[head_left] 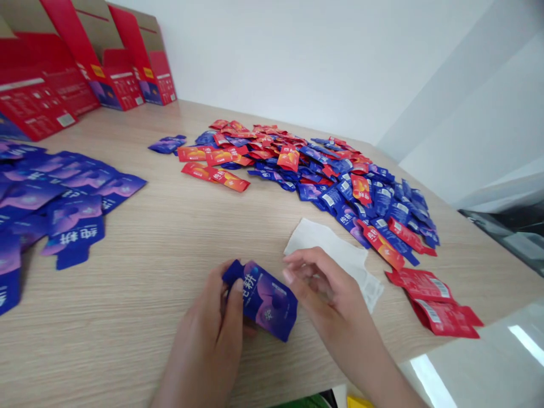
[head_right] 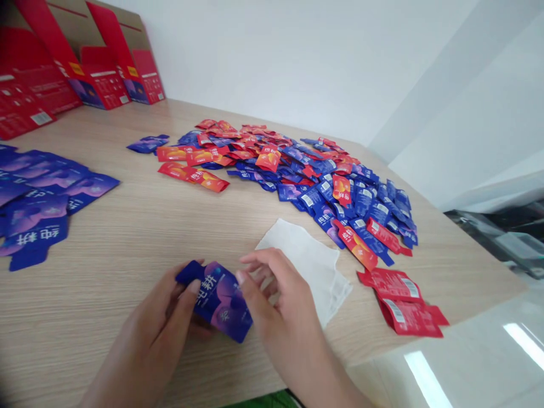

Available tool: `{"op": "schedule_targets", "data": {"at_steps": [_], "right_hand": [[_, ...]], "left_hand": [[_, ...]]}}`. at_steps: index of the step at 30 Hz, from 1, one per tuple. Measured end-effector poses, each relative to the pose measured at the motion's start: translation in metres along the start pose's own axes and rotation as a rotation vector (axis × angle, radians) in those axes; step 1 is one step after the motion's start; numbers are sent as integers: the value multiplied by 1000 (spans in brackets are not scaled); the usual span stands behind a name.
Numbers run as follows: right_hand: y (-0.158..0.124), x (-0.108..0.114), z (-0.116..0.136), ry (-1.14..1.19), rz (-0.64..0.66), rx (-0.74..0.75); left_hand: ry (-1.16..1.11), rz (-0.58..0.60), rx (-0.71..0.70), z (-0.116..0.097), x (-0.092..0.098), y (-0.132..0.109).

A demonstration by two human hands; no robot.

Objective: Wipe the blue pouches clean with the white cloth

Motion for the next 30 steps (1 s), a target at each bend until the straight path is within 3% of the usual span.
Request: {"op": "schedule_targets", "data": {"at_steps": [3, 6, 8, 10, 14, 18, 23, 26, 30], "right_hand": [[-5, 27, -3, -305, -244, 152], [-7, 45, -14, -542, -413, 261], [-5, 47, -27, -670, -445, 310], [-1, 45, -42, -759, -421, 328], [5, 45, -60, -827, -369, 329], [10, 59, -53, -749, -364, 290], [2, 67, -35, -540, -458, 132], [-16, 41, -20, -479, -440, 199], [-32, -24, -9, -556, -189, 522]], "left_hand": [[361, 28, -218, -2, 17, -9], [695, 26, -600, -13, 30, -22], [826, 66, -798, -14, 32, -29], [874, 105, -897, -14, 31, -31], [869, 127, -852, -19, 22, -23], [915, 114, -763, -22, 10, -20], [930, 124, -920, -14, -1, -41], [963, 145, -926, -6, -11, -46], [1057, 126, -891, -1, -29, -47]]}}
Point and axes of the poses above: each hand's wrist, its own y-axis towards the middle knuckle, its own x-axis out of the back of the hand, z = x × y, the point moved 7 cm from there along y, towards the middle knuckle, and after that the axes turned 13 degrees about -x, right-handed, at the moved point
